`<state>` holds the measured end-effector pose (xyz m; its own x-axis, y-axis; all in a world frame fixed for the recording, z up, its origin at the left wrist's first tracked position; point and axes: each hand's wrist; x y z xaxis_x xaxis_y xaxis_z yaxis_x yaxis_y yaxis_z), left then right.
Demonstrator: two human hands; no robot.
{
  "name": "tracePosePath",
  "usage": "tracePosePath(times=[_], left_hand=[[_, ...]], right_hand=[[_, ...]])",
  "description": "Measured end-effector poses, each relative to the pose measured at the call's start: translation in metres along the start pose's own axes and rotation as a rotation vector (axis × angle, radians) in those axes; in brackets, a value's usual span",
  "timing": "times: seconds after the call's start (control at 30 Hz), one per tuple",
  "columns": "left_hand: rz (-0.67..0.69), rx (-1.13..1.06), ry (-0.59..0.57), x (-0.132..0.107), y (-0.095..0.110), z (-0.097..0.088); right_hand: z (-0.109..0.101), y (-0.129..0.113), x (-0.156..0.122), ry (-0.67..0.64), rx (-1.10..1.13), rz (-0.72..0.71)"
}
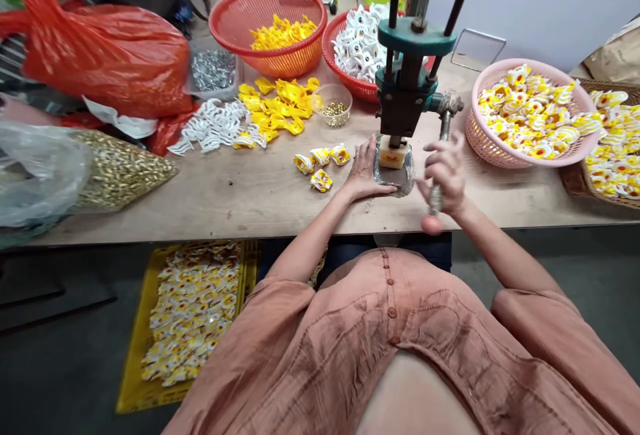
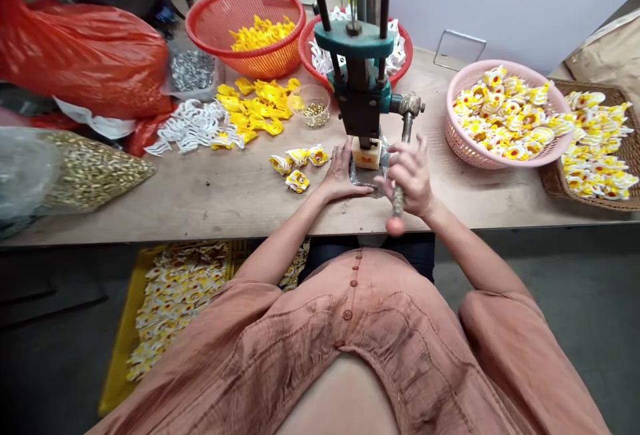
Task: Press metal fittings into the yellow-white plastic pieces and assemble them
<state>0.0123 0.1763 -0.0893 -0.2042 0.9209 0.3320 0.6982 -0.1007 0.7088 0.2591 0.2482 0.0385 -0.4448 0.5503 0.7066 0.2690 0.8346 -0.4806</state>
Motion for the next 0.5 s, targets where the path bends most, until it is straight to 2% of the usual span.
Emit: tracePosePath(times=[0.07,0.13,0.23,0.33,0.4,0.43,0.5], left_hand=[[-0.004,-0.004,-0.002,0.001,0.002,-0.001],[-0.013,-0.002,-0.004,0.002,0.002,0.0],[-0.022,0.007,-0.008,0.002,0.002,0.002],[-0.018,0.017,-0.002,0.001,0.002,0.004],[-0.025,0.011,0.004,0.001,0.001,0.003],[-0.032,-0.003,0.006,0.001,0.0,0.001],[-0.051,-0.068,0.009,0.001,-0.005,-0.004]], right_hand=[[0.007,0.011,-0.027,-0.021,-0.084,-0.148],[0.008,0.02,-0.035,-0.092,-0.133,-0.241],[0.009,0.023,-0.035,-0.068,-0.164,-0.252],[0.009,0.011,-0.037,-0.005,-0.131,-0.182],[0.001,-0.005,-0.027,-0.058,-0.051,-0.125],[-0.006,-0.014,-0.016,-0.089,0.0,-0.066],[-0.02,-0.027,0.022,-0.092,0.12,0.194]])
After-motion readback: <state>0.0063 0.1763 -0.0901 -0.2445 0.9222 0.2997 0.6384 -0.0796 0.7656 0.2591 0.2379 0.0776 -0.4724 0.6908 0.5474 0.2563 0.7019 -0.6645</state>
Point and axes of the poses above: each hand's wrist, its own x-axis towards the middle knuckle, its own z-axis out of the palm, y = z × x, and after that the axes turned 9 degrees about y, right-handed
